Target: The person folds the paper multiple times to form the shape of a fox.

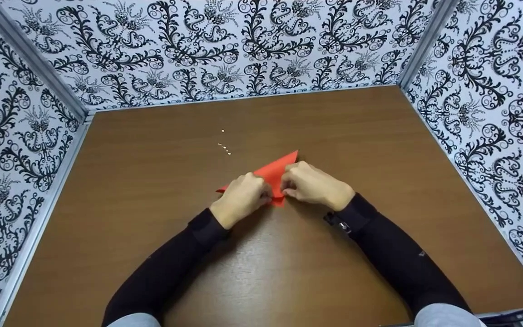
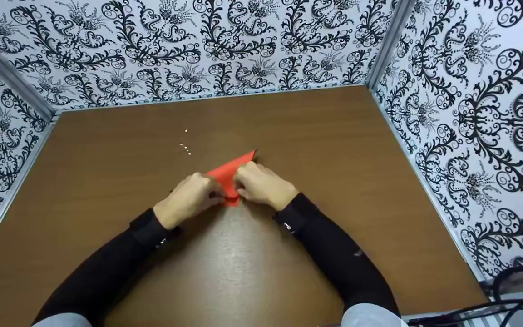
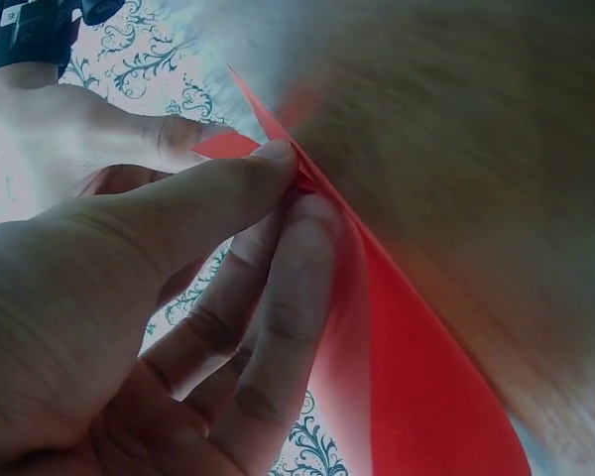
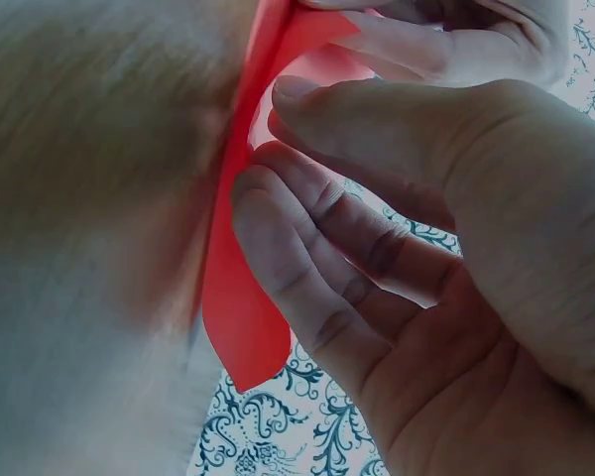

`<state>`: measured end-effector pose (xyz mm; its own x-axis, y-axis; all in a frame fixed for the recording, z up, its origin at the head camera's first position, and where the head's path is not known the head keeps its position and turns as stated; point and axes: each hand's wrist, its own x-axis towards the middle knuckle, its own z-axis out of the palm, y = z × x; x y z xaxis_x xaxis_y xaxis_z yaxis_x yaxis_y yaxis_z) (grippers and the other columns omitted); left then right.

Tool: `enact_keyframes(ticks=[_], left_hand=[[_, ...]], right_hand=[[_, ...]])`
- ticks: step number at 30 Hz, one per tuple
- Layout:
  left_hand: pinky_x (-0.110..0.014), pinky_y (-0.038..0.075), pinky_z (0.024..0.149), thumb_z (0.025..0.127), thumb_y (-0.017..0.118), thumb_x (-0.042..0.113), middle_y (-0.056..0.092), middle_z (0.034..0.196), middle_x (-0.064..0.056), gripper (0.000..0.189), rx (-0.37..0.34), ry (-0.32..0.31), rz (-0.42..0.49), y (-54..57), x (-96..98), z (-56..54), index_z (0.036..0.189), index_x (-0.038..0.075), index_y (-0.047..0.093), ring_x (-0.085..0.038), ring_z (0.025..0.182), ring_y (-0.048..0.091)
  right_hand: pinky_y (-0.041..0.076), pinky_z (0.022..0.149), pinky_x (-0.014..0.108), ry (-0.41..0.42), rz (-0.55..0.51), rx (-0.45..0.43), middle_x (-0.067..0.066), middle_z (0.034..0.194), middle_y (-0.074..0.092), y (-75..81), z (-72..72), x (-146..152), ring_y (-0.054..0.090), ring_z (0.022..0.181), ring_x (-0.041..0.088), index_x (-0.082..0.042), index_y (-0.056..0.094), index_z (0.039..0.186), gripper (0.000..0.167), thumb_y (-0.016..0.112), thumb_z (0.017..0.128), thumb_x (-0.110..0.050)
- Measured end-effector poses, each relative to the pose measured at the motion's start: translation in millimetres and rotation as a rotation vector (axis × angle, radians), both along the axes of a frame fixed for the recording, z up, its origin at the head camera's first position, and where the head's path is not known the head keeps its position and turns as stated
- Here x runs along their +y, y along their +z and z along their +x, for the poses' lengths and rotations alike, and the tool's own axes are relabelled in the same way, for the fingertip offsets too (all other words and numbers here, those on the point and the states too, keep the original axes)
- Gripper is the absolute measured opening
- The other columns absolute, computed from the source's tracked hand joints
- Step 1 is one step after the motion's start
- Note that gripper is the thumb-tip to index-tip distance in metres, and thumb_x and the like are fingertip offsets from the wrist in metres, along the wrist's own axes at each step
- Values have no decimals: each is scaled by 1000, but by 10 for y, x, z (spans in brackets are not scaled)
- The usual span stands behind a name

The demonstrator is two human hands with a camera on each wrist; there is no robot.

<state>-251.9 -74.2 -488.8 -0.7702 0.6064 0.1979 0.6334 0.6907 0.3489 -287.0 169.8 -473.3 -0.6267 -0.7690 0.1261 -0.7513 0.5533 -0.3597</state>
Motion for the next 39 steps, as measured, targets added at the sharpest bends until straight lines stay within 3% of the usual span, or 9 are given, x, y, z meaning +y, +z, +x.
enact_keyframes(ticks=[9,20,32,39], left_hand=[[-47,71,78,97,94,7,89,96,2,8,13,-35,15,3,-7,-6,93,13,91,-21,85,83],[-47,72,78,98,94,12,90,100,5,5,-1,-35,20,-16,2,-30,96,16,92,-21,89,83],[-43,71,74,101,92,12,86,92,2,10,82,-66,-35,-30,24,-19,92,16,90,-18,81,79],[-44,70,73,102,92,14,82,89,-1,9,82,-63,-54,-22,22,-4,94,17,91,-21,80,77]], right_hand=[[68,84,40,12,-3,-10,8,96,81,-20,-10,-6,77,93,24,-6,90,98,5,87,101,-3],[67,82,39,18,-11,-5,8,95,81,-36,-43,15,77,91,23,-7,90,97,6,88,102,-4],[70,86,42,23,-23,17,10,99,82,-44,-62,44,81,96,26,-6,90,100,5,88,102,-3],[70,88,43,31,-13,10,10,100,82,-58,-80,45,81,97,26,-7,91,101,7,88,100,-1]])
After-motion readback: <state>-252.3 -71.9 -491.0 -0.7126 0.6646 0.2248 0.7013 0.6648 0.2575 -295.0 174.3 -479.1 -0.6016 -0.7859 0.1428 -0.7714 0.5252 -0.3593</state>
